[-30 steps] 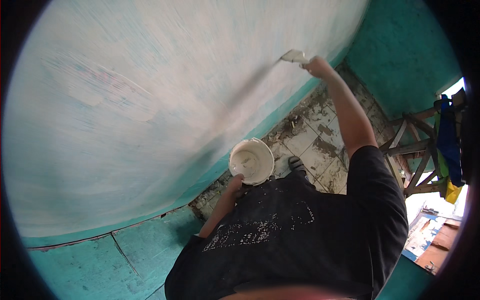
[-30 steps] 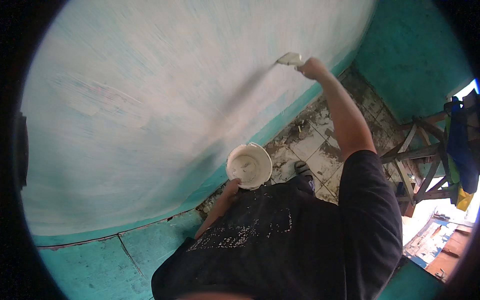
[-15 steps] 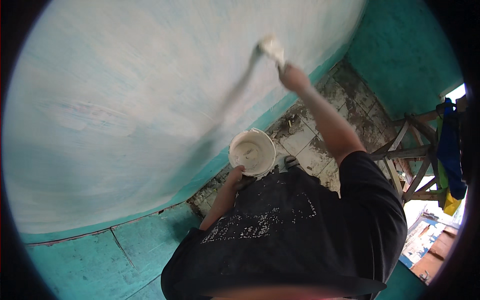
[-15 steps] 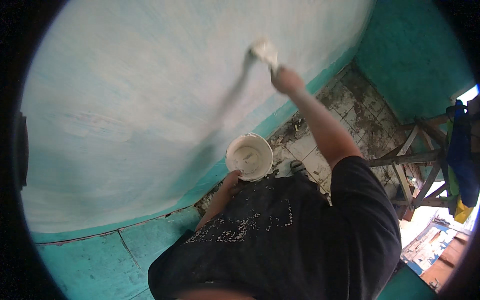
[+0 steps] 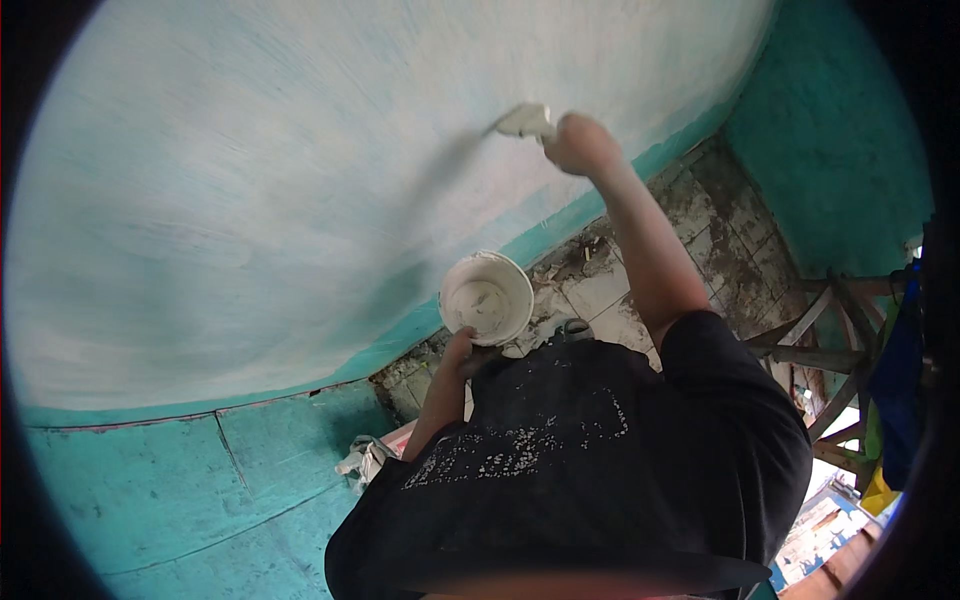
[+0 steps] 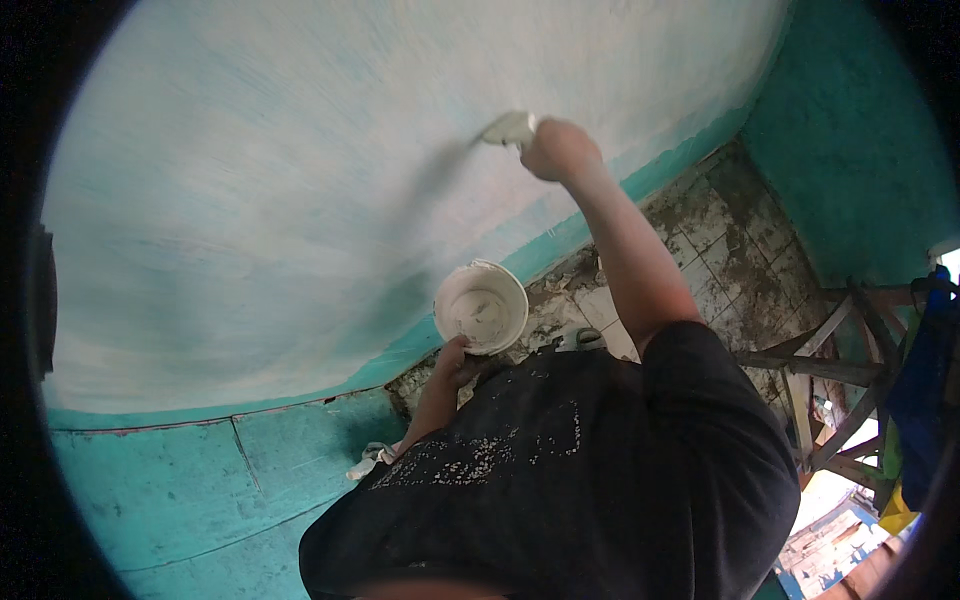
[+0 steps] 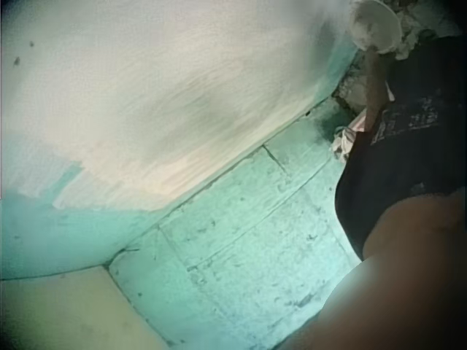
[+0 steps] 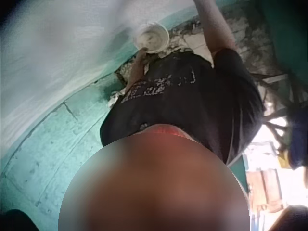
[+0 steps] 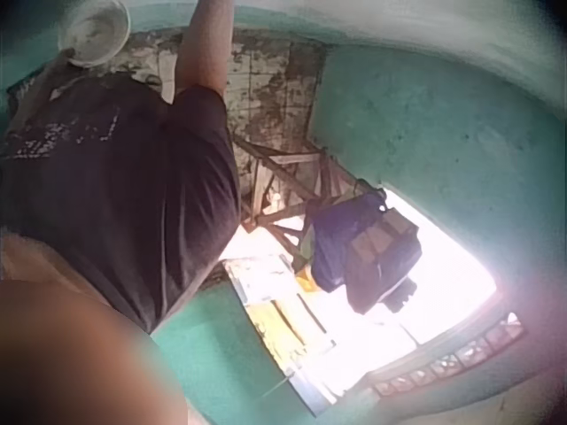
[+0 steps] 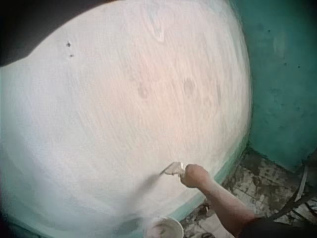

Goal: Painting a ceiling using a brush and a bucket of white paint.

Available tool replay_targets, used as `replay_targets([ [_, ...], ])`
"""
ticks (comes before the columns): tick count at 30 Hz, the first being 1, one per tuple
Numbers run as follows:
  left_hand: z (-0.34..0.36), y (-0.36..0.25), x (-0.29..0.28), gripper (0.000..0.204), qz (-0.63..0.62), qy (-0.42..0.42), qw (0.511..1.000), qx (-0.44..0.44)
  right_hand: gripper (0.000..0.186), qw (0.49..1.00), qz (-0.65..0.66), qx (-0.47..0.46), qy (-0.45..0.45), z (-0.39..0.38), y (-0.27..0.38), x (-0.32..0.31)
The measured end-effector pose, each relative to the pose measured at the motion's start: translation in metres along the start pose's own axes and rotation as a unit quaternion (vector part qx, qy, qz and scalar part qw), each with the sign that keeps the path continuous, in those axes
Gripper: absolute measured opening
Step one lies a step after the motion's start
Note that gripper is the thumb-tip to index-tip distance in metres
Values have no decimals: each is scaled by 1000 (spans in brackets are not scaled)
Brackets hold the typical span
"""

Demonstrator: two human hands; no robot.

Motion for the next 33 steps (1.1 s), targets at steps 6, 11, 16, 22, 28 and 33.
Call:
replay_targets([
  [6, -11, 12, 21, 45, -10, -21, 998, 61, 35, 988, 108, -64, -92, -57, 22, -80],
  [11, -13, -4, 56, 43, 3, -38, 993, 116, 35, 915, 384, -91, 87, -85, -36, -20],
  [16, -13, -3, 80, 39, 2, -21, 992, 121, 25, 934, 269, -67, 225, -142, -98, 59],
  [22, 3, -8, 120, 40, 119, -53, 985, 112, 21, 930, 284, -49, 229, -163, -155, 98],
  [28, 21, -8, 162, 44, 131, -50, 977, 158, 28, 970, 135, -61, 194, -147, -164, 100],
  [33, 42, -14, 178, 47, 175, -64, 972, 141, 27, 970, 19, -44, 239, -120, -164, 110],
])
Point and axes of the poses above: each hand's wrist, its own z-axis towards the middle knuckle, its own x-axis out of the palm, y = z × x, the point moved 8 cm from there along z, towards the middle knuckle
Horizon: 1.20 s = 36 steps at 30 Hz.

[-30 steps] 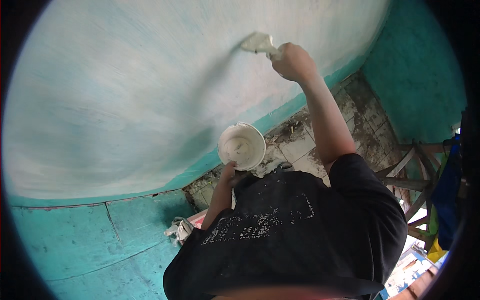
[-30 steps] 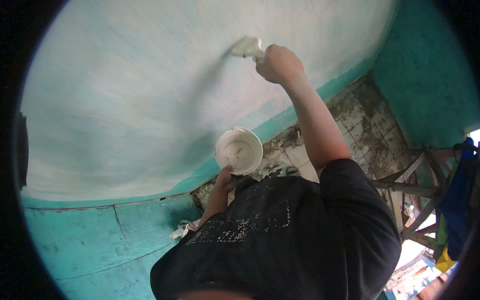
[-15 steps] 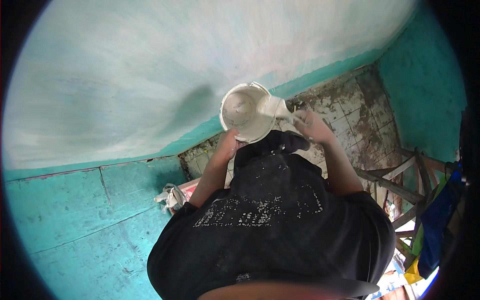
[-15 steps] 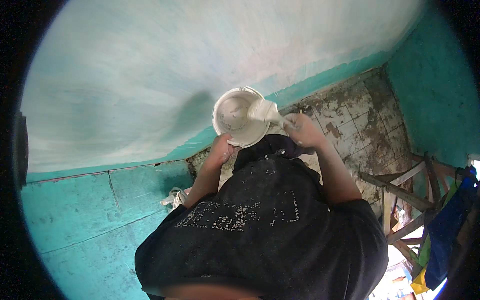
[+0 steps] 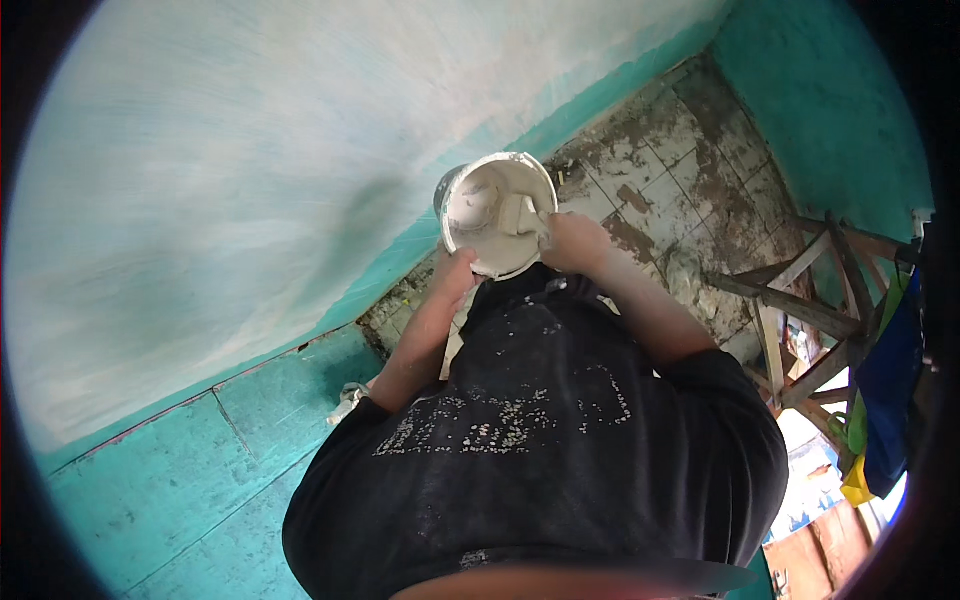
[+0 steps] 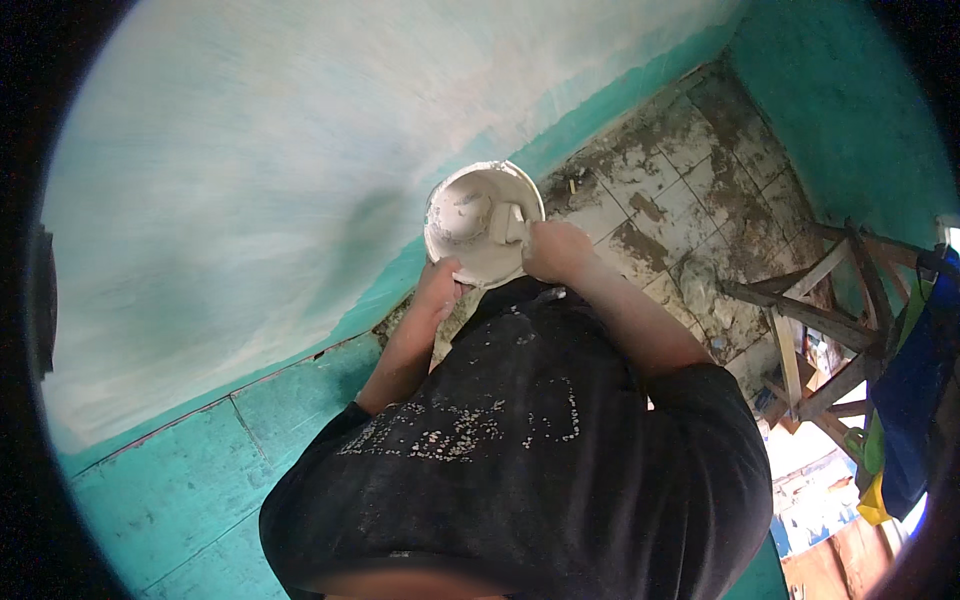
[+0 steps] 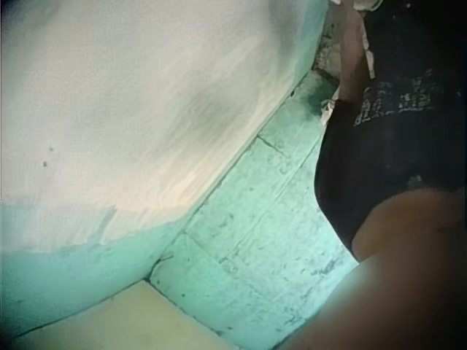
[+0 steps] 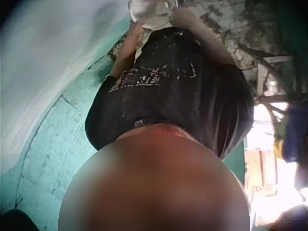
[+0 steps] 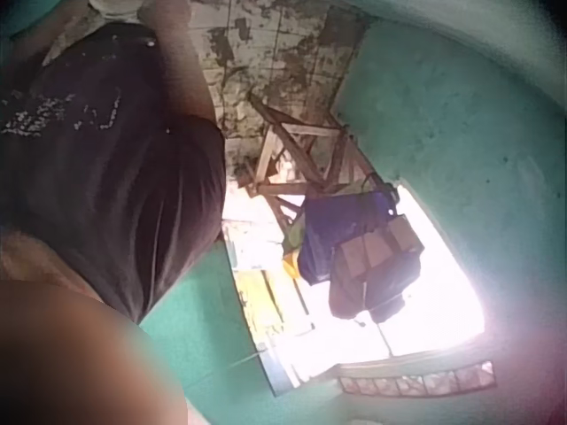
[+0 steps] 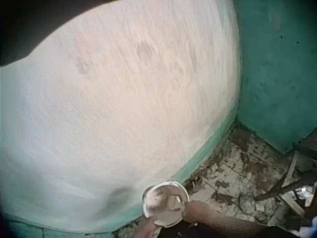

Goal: Painting a ceiling using a brush and a bucket of white paint.

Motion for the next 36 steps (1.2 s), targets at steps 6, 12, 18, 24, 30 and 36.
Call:
replay_targets([
  [6, 1, 17, 15, 49, 19, 27, 999, -19, 27, 998, 0, 59, 29, -1, -15, 19],
  [12, -4, 26, 20, 50, 8, 20, 999, -41, 28, 998, -18, 53, 19, 0, -10, 29],
  [18, -13, 31, 3, 51, -23, -17, 999, -33, 28, 998, -42, 44, 28, -3, 8, 41],
  [24, 1, 67, -50, 47, -48, -52, 995, -66, 31, 997, -5, 36, 62, 17, 20, 85],
  [30, -3, 67, -88, 44, -199, -27, 978, -62, 35, 924, 344, -60, 155, 45, 19, 92],
  [36, -2, 82, -149, 42, -228, -54, 971, -57, 29, 799, 553, -132, 195, 75, 11, 116],
])
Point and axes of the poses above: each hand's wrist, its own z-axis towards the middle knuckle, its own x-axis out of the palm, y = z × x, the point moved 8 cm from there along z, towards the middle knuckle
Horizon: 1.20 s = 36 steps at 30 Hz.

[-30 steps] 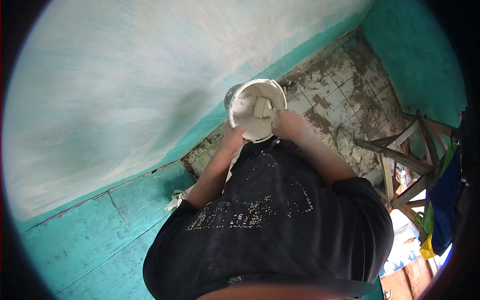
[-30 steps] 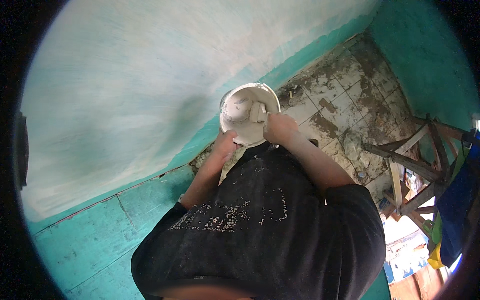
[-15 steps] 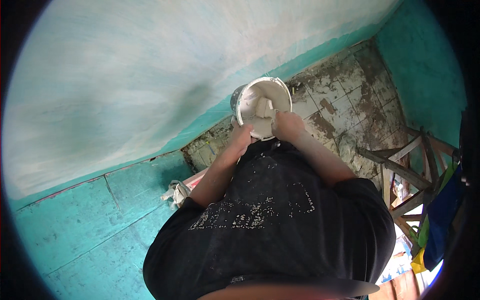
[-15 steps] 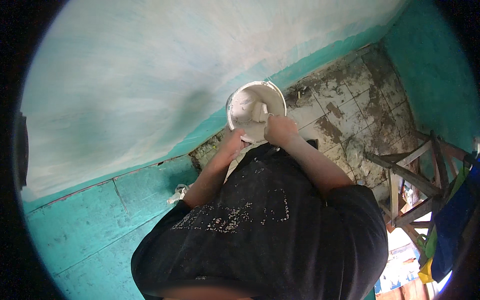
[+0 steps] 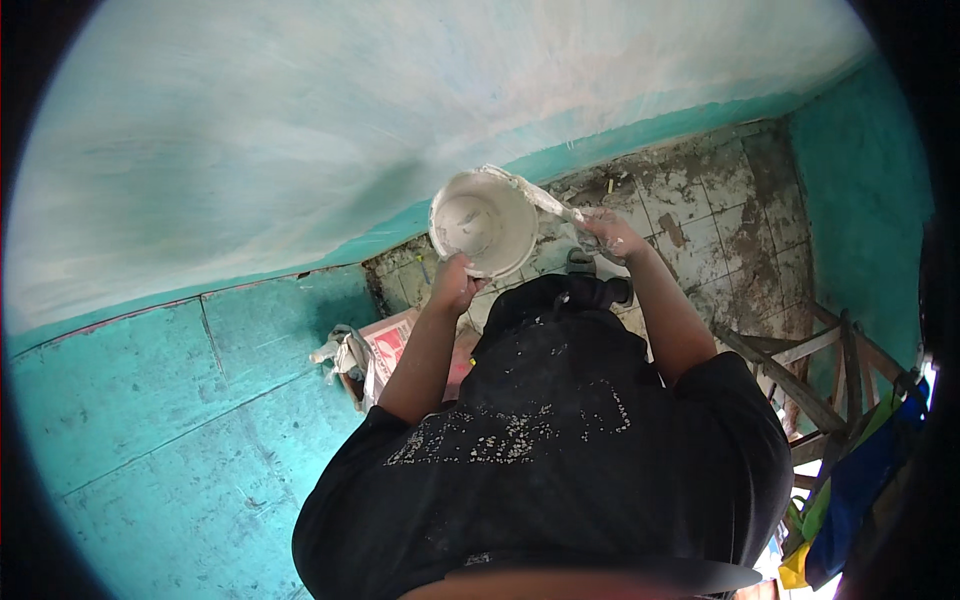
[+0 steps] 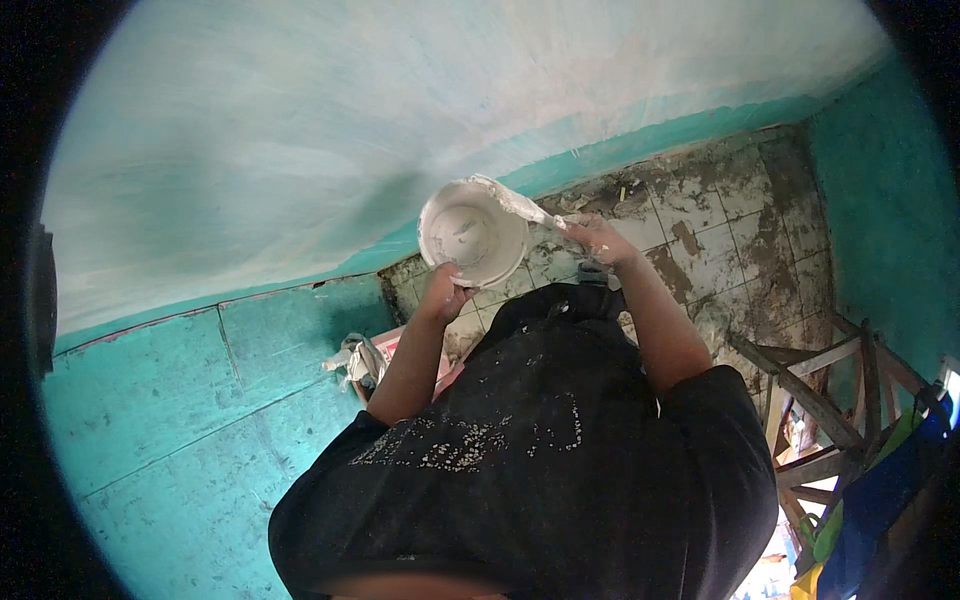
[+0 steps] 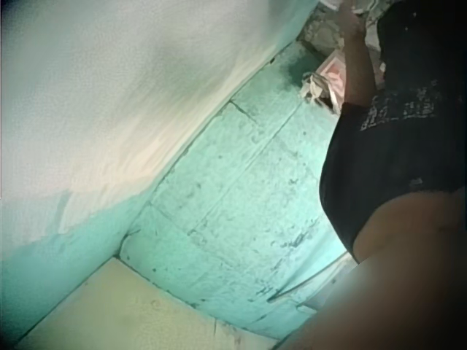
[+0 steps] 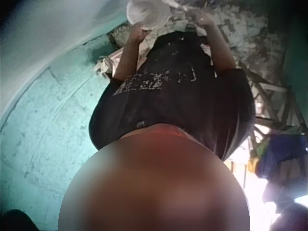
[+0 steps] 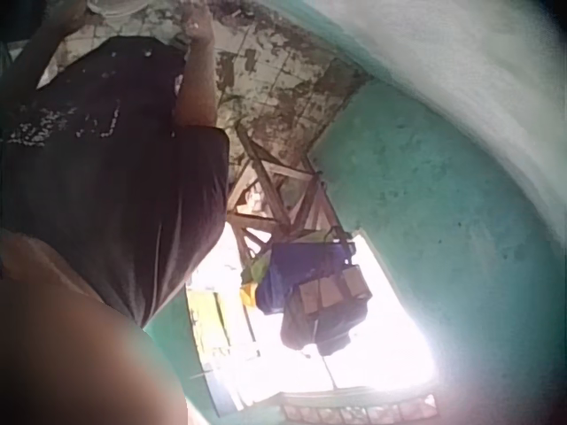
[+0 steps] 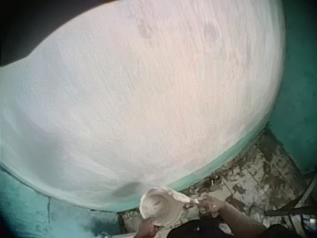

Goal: Painting a ceiling using a brush and a bucket of white paint.

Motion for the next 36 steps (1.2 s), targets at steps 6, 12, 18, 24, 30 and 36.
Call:
replay_targets([
  [6, -1, 2, -28, 47, -26, -32, 999, 5, 33, 979, 127, 43, -153, 25, -9, 15],
  [12, -1, 9, -44, 47, -41, -82, 995, -29, 23, 886, -325, -89, -318, 100, 14, 9],
  [18, 1, 19, -60, 46, -33, -116, 992, -44, 25, 860, -341, -34, -378, 153, 14, -7],
  [24, 9, 20, -82, 47, -54, -138, 988, -37, 26, 855, -356, -42, -374, 152, 8, 8],
  [30, -8, 19, -81, 50, -77, -118, 989, -41, 26, 898, -283, -65, -331, 149, 48, 43],
  [36, -22, 13, -94, 50, -49, -117, 991, -34, 26, 947, -128, -75, -287, 115, 127, 90],
])
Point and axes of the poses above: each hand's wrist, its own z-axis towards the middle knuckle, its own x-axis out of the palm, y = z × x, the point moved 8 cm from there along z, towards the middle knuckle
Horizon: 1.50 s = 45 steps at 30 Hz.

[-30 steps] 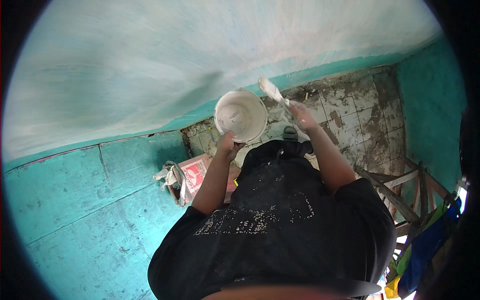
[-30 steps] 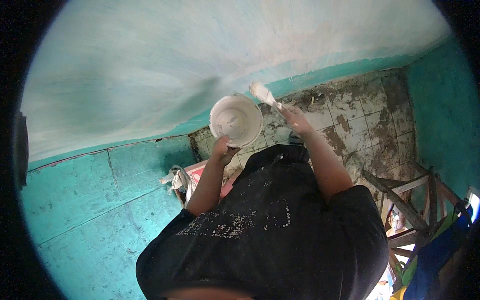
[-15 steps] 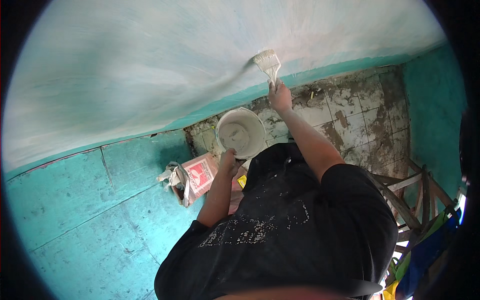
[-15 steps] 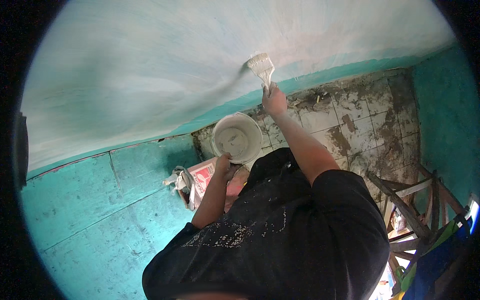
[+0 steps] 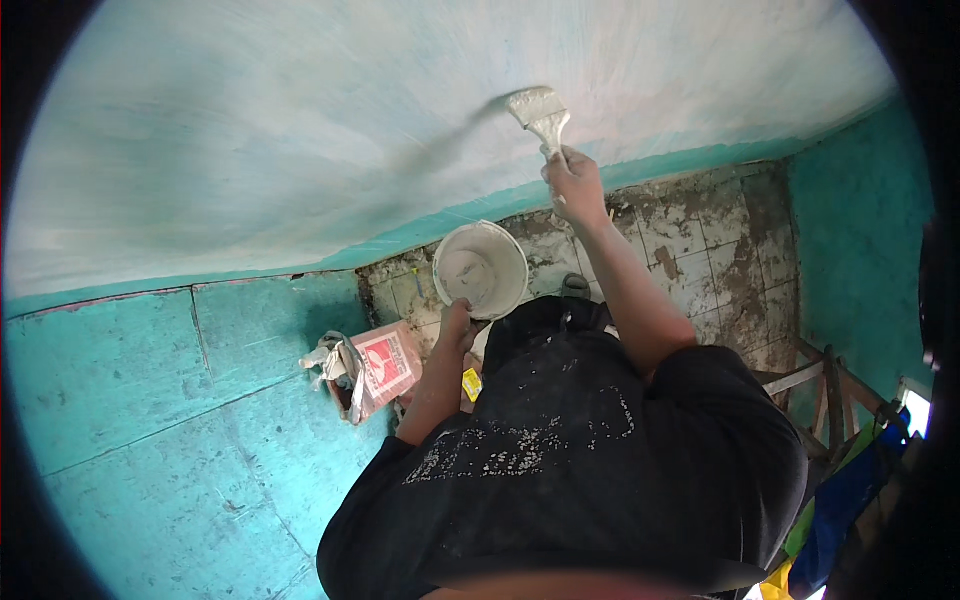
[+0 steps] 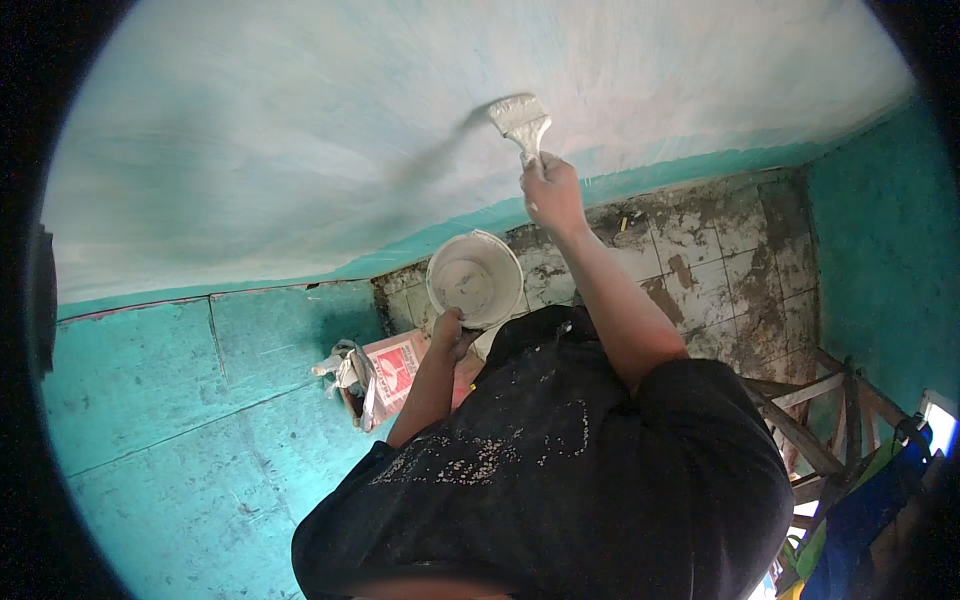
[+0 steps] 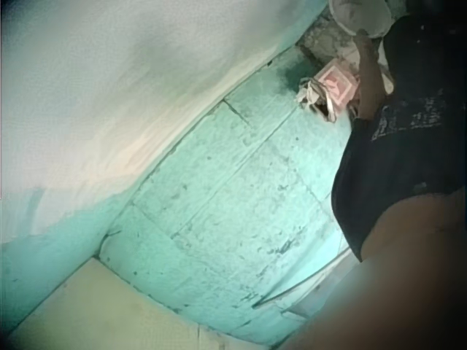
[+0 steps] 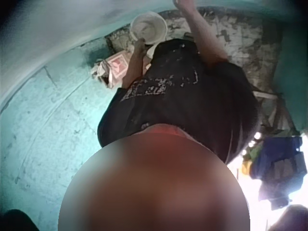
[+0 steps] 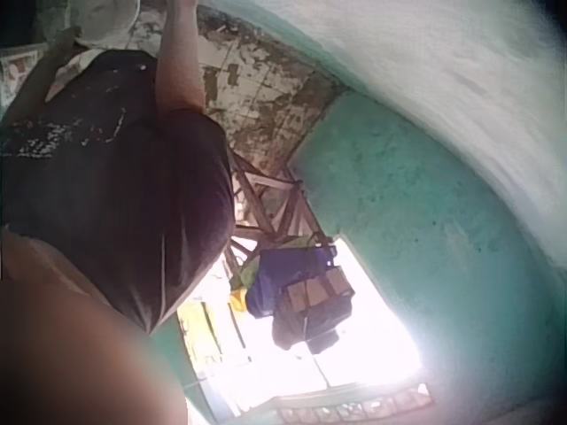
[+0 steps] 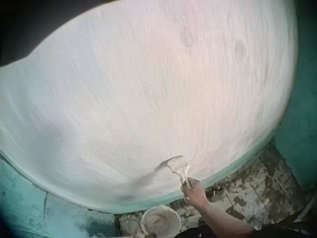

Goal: Painting a ceiling using a brush and a bucket of white paint.

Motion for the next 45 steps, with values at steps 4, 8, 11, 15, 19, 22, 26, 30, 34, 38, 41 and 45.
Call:
replay_targets([
  [4, 1, 6, -18, 51, -11, -1, 1000, -6, 24, 994, 68, -82, -26, -20, 10, -20],
  [8, -6, 13, -25, 51, -6, 11, 1000, 9, 21, 998, 8, -64, -28, -29, -43, -28],
  [11, 0, 24, -54, 51, -26, -22, 999, -4, 20, 1000, -25, 9, 7, -26, -60, -5],
  [15, -13, 7, -48, 51, -13, -15, 1000, -11, 20, 975, -180, -109, 69, 27, -30, 22],
  [19, -24, 2, -49, 50, -15, -24, 1000, 14, 19, 991, 57, 90, 84, 18, 6, 16],
  [22, -27, 8, -63, 50, -33, -28, 999, 22, 21, 994, 55, 57, 74, -32, 18, -9],
  [26, -11, -8, -78, 50, -9, -18, 999, 25, 22, 987, 81, 129, 50, -32, -30, -19],
  [30, 8, -24, -89, 48, -20, -19, 1000, 6, 19, 984, 33, 164, 55, 18, -16, 12],
  [34, 16, -49, -80, 51, -9, 19, 1000, -2, 24, 987, 83, 105, 86, 33, 7, 28],
  [38, 39, -67, -106, 47, -21, 29, 999, -25, 28, 992, 74, 101, 31, -17, -2, 31],
  [41, 46, -102, -116, 51, 32, 24, 998, -46, 27, 994, -25, 106, -9, -4, -31, 38],
  [45, 62, -159, -132, 52, 113, 36, 991, -63, 21, 973, 113, 199, -15, 38, 5, 88],
])
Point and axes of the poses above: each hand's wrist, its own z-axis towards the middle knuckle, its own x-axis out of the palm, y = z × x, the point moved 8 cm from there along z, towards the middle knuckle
